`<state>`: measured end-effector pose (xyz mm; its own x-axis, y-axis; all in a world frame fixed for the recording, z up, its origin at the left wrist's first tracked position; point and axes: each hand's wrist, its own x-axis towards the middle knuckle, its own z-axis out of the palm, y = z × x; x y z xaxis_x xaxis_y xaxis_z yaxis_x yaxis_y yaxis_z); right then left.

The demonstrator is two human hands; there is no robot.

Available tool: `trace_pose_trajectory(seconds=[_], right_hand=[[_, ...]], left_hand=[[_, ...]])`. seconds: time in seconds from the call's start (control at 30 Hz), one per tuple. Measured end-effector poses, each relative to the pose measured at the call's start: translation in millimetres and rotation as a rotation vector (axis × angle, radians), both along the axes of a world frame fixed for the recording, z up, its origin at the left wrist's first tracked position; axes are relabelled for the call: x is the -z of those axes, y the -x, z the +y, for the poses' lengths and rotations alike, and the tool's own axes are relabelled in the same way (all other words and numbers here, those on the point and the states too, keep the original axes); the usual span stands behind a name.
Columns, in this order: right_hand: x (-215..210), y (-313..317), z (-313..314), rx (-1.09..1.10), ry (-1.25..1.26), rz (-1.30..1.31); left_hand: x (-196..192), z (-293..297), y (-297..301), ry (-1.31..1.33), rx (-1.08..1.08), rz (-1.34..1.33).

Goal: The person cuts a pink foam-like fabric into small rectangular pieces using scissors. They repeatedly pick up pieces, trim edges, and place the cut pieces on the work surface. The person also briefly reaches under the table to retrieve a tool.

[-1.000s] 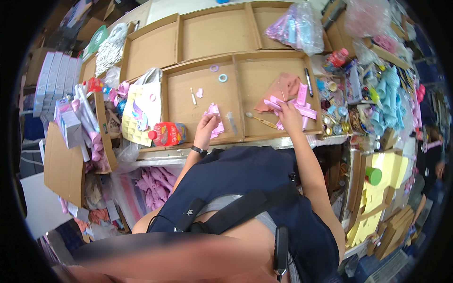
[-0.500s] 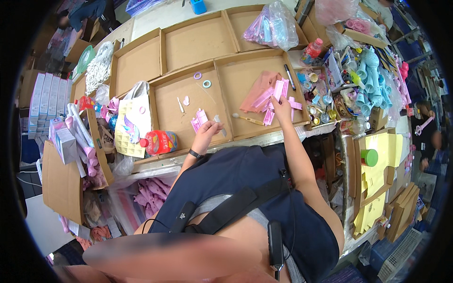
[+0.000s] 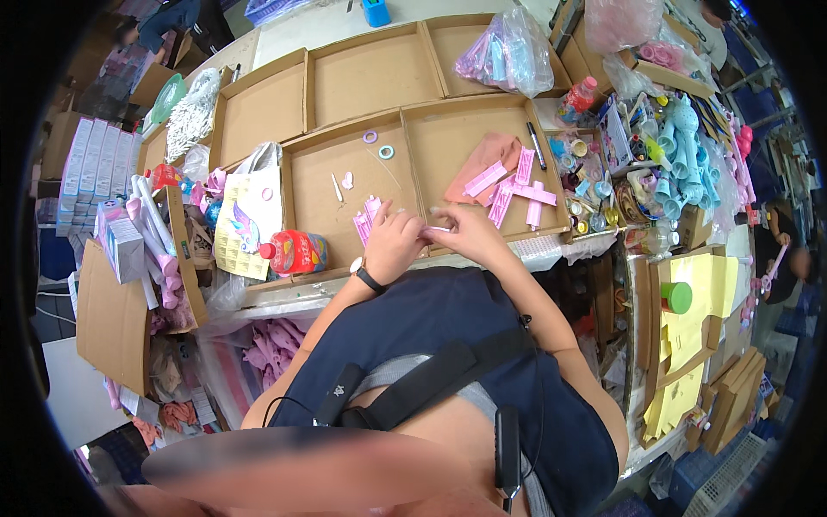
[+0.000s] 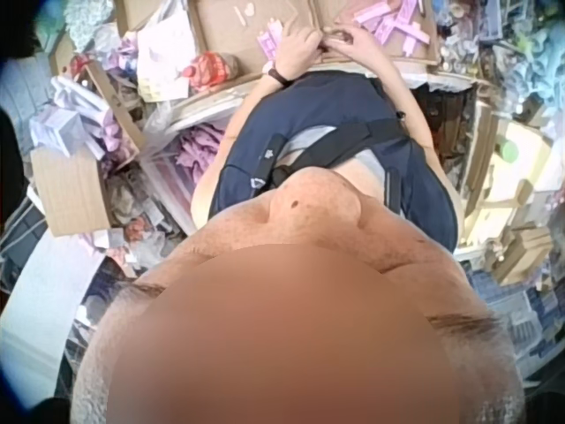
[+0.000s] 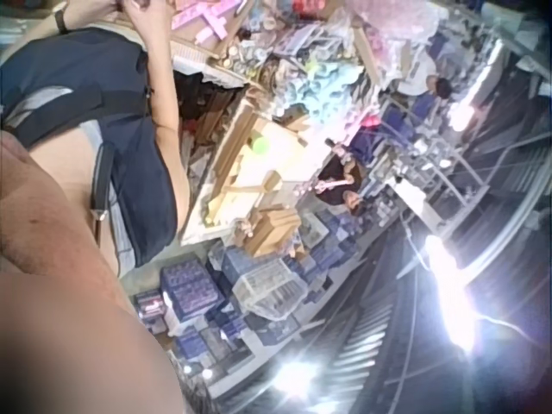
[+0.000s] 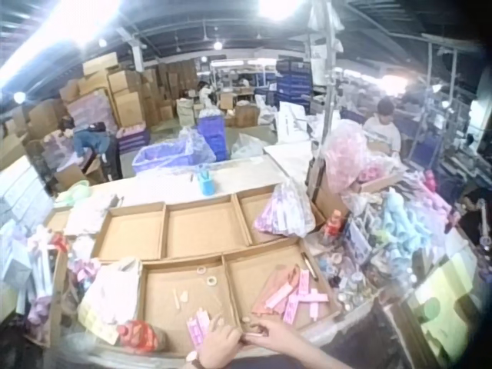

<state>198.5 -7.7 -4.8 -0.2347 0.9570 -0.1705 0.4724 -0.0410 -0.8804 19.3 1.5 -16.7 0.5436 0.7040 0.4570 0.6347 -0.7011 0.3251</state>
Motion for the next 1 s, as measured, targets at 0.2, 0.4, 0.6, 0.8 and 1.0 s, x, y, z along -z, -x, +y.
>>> trace_pose_trajectory(seconds=[0.2,0.4,0.6,0.8,1.0], right_hand=[[5,-5,-11,0.031,-0.171,0.291],[2,-1,-15,0.063,-0.221,0.354],[-10,-8,-26,0.162,-0.094,0.492],[-12,-8,-43,0.249,-0.083,0.246],[-16,-2,-40,0.336,-0.148,0.222]], left_hand=[[5,-6,10,-0.028,-0.061,-0.199],[1,-15,4,0.506,0.083,-0.454],[7,-9,10,1.137,0.126,-1.168],[10,-10,12,1.185,0.064,-1.233],[8,-10,10,1.250,-0.002,-1.249]])
